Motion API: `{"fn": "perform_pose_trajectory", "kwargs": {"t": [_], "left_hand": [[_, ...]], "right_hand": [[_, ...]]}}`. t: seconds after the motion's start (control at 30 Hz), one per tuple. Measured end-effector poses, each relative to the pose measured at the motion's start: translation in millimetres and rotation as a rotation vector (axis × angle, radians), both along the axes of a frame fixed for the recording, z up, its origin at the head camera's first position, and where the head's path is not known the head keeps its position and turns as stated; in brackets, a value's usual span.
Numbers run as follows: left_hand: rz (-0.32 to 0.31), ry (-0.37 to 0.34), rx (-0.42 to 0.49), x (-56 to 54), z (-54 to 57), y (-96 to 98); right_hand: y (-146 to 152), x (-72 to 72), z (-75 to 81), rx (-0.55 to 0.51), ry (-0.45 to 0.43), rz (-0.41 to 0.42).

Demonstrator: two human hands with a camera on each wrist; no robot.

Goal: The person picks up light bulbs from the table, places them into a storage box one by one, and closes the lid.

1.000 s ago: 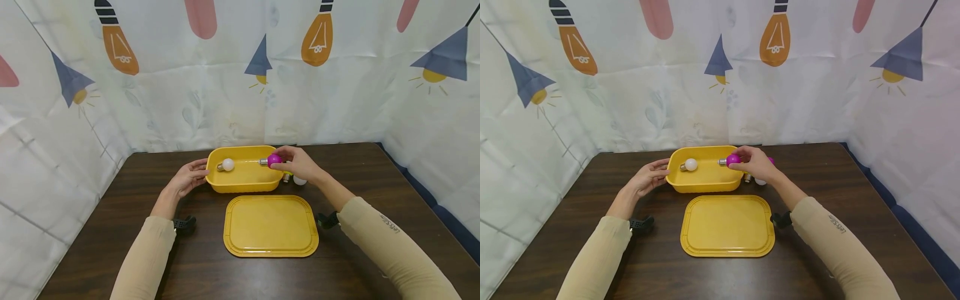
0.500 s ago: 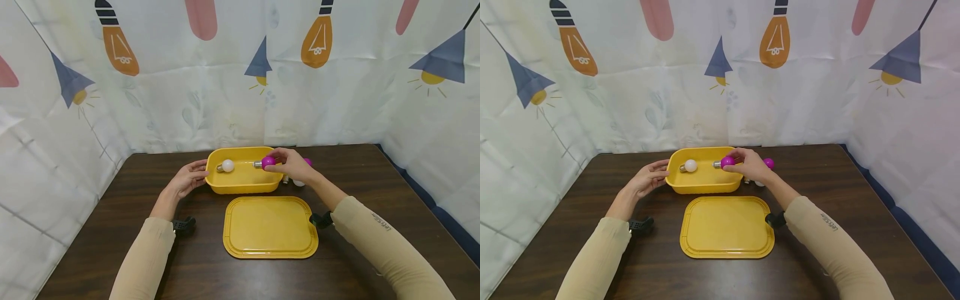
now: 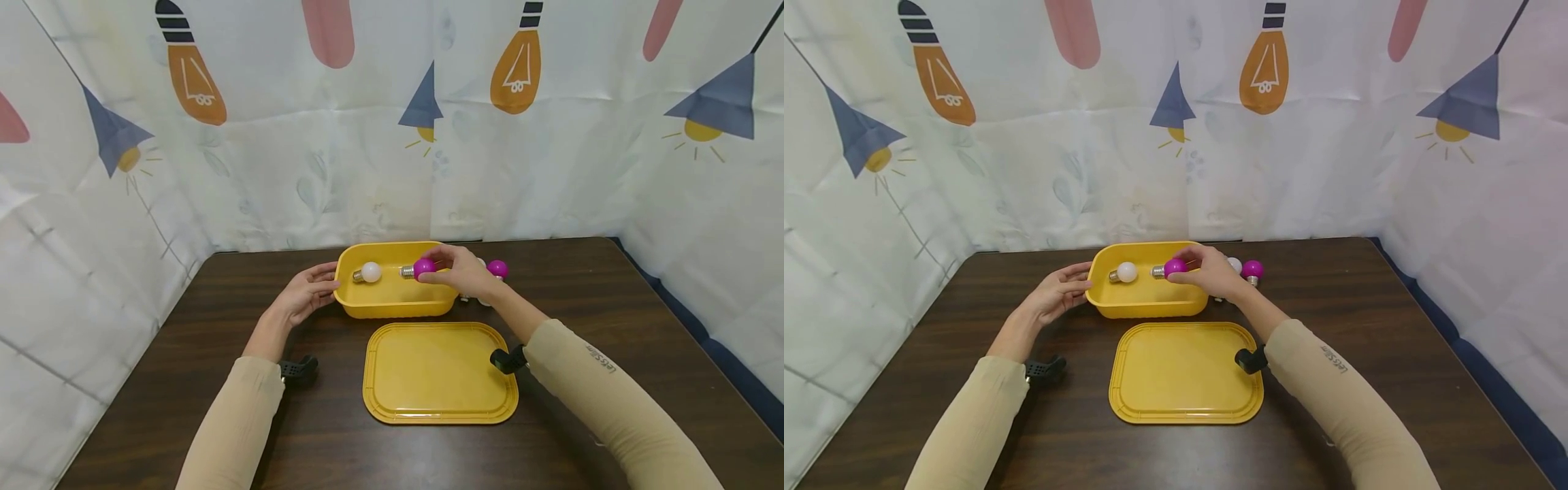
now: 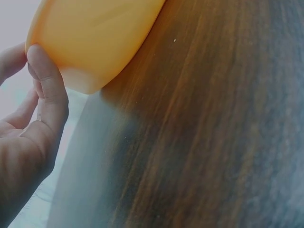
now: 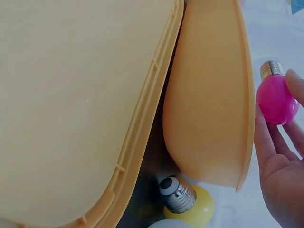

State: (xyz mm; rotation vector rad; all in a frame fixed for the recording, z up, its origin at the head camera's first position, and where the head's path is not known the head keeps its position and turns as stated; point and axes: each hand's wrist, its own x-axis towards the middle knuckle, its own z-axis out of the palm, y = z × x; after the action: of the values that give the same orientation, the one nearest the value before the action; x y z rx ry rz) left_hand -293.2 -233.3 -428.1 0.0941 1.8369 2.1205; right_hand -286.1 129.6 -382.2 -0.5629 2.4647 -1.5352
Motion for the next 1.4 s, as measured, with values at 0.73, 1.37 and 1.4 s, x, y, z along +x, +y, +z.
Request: {"fn": "perform_pose_trajectory", "kwargs": {"t": [0.73,1.37,1.4], "left_hand": [[-0.009,0.006,-0.001,0.6,-1.8,-0.5],[-0.007,0.009,-0.013,1.4,-0.5,-0.3],[-0.01,0.009,-0.016,1.4,-0.4,-0.2]], "right_hand": [[-21.1,-3.1,-0.6,0.037,0.05,0.017],[-47.2,-9.0,-10.8,0.026,0.051,0.045],[-48.2,-9.8,-11.8,0.028,0.048,0.043]]}}
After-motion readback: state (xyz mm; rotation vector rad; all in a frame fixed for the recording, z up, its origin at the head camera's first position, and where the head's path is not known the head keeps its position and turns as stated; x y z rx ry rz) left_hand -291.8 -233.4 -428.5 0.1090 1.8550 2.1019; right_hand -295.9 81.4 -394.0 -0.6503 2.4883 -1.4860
